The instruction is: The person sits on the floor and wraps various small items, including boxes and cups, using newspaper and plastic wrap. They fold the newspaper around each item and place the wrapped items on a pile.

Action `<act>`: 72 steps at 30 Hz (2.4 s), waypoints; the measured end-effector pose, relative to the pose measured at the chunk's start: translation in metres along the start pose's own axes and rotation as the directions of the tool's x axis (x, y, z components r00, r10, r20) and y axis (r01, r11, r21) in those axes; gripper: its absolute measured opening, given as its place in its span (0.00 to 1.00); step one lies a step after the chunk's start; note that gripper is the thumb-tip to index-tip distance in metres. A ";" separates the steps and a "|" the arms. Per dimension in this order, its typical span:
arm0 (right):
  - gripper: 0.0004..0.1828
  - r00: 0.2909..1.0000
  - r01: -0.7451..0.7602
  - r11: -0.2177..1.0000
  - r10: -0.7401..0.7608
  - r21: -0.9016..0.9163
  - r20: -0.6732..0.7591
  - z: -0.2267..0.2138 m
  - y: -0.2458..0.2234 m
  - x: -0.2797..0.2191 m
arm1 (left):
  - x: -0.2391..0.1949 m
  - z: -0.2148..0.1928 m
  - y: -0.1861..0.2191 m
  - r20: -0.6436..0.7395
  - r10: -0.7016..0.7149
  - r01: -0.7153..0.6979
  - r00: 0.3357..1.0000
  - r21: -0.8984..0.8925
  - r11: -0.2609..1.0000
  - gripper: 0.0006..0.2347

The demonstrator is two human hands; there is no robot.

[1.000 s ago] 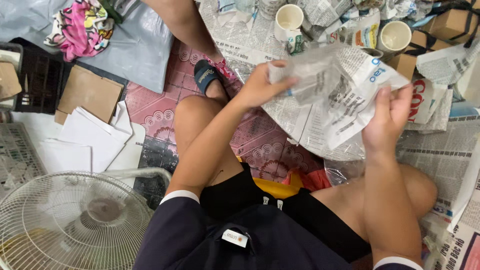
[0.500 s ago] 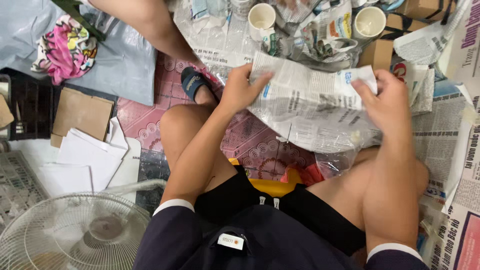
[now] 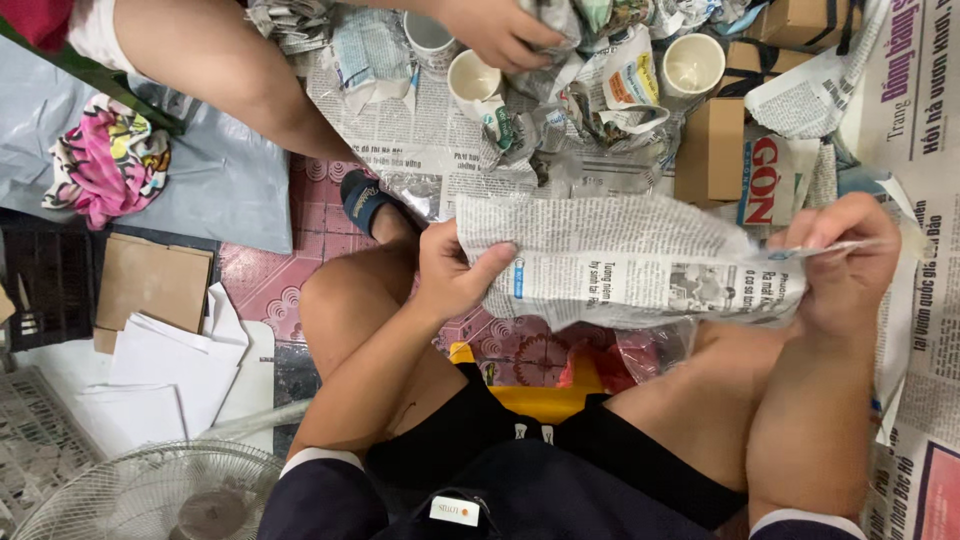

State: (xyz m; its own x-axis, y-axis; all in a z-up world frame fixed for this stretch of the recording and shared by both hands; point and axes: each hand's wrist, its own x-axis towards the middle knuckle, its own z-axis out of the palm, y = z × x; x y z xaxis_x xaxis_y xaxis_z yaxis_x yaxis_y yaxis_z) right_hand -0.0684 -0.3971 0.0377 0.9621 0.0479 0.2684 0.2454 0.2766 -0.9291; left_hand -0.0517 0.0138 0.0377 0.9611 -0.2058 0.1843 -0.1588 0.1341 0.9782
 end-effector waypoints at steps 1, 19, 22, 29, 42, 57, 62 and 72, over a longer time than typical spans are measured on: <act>0.18 1.000 0.008 0.999 -0.008 -0.036 -0.005 -0.001 0.002 0.001 | 0.001 0.000 -0.001 0.010 0.013 -0.013 1.000 0.013 1.000 0.07; 0.46 0.953 0.082 -0.084 0.299 -0.993 0.053 0.131 0.060 0.050 | 0.022 -0.013 -0.074 -0.083 -0.429 0.200 0.900 0.950 0.238 0.17; 0.30 0.782 -0.020 0.285 0.601 -0.958 0.162 0.155 0.070 0.032 | 0.021 -0.015 -0.080 -0.118 -0.390 0.217 0.913 0.951 0.220 0.19; 0.39 0.532 0.020 0.301 0.804 -0.953 0.265 0.165 0.081 0.008 | 0.039 -0.028 -0.049 -0.054 -0.031 0.062 0.998 0.939 0.338 0.18; 0.40 0.598 0.215 0.421 0.657 -0.881 0.460 0.177 0.111 -0.012 | 0.140 -0.058 -0.096 -0.034 -0.009 0.035 0.999 0.979 0.199 0.13; 0.41 0.503 0.220 0.368 0.750 -0.903 0.429 0.181 0.107 0.000 | 0.143 -0.051 -0.071 -0.039 0.145 -0.004 0.989 0.958 0.287 0.07; 0.43 0.369 0.219 0.302 0.854 -0.928 0.366 0.188 0.099 0.010 | 0.101 -0.030 -0.006 0.032 0.351 -0.150 0.936 0.937 0.315 0.05; 0.16 0.657 -0.041 0.321 0.722 -0.946 0.216 0.132 0.104 0.051 | 0.012 0.023 -0.028 0.287 0.127 -0.313 0.949 0.847 0.430 0.06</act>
State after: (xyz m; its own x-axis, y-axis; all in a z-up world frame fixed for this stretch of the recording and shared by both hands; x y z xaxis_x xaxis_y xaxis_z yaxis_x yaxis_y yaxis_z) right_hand -0.0096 -0.2394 -0.0116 0.7840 0.4384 -0.4396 0.1513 -0.8216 -0.5496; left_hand -0.0412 -0.0150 0.0148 0.8275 -0.4566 0.3268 -0.5609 -0.6988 0.4440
